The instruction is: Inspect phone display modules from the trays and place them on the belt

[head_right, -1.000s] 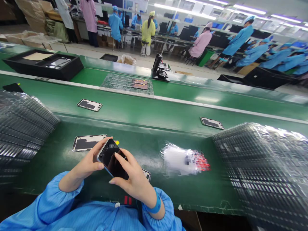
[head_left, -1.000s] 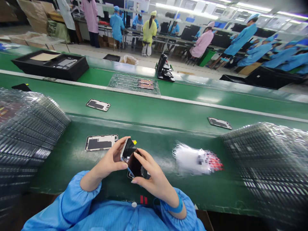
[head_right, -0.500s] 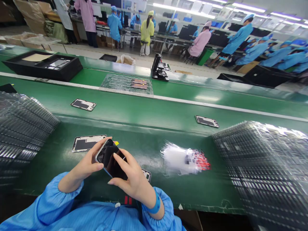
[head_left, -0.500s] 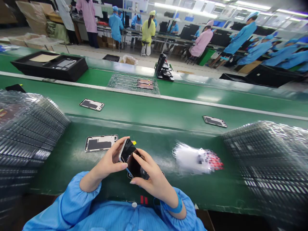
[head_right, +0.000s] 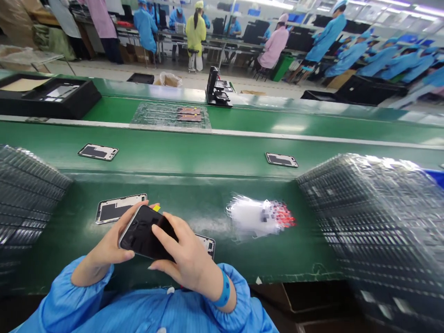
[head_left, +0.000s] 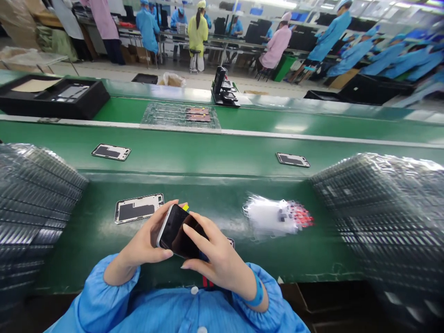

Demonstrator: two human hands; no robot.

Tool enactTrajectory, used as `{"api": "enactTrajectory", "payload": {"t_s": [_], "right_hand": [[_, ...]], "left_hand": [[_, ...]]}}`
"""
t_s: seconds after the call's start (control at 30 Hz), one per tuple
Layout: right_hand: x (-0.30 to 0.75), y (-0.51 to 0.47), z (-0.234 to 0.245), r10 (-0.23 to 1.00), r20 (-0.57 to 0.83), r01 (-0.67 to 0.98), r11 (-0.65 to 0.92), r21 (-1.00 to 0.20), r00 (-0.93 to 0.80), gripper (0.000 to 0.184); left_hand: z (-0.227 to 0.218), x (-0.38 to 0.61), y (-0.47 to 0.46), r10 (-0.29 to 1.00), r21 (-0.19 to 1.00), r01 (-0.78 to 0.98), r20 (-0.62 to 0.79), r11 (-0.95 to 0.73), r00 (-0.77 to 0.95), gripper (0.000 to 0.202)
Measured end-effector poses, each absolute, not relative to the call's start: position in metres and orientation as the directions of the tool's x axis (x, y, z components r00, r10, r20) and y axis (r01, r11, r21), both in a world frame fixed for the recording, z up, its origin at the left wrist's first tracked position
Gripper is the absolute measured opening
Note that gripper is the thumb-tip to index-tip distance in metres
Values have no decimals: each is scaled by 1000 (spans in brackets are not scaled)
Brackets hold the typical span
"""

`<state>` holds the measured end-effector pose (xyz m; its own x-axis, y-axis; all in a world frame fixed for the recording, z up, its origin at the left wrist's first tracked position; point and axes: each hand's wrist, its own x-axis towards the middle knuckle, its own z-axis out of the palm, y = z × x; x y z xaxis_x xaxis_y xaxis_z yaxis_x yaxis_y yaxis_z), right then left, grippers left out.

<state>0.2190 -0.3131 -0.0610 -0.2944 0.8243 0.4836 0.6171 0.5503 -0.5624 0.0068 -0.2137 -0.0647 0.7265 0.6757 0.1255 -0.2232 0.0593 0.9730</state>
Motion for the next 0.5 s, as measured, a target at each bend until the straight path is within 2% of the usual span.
{"api": "enactTrajectory", "payload": {"t_s": [0.5], "right_hand": [[219,-313,-49,820,476,624,560,-546,-319,64]], "left_hand": [[-64,5,-214,655,960,-259,132,101,744,89]]}}
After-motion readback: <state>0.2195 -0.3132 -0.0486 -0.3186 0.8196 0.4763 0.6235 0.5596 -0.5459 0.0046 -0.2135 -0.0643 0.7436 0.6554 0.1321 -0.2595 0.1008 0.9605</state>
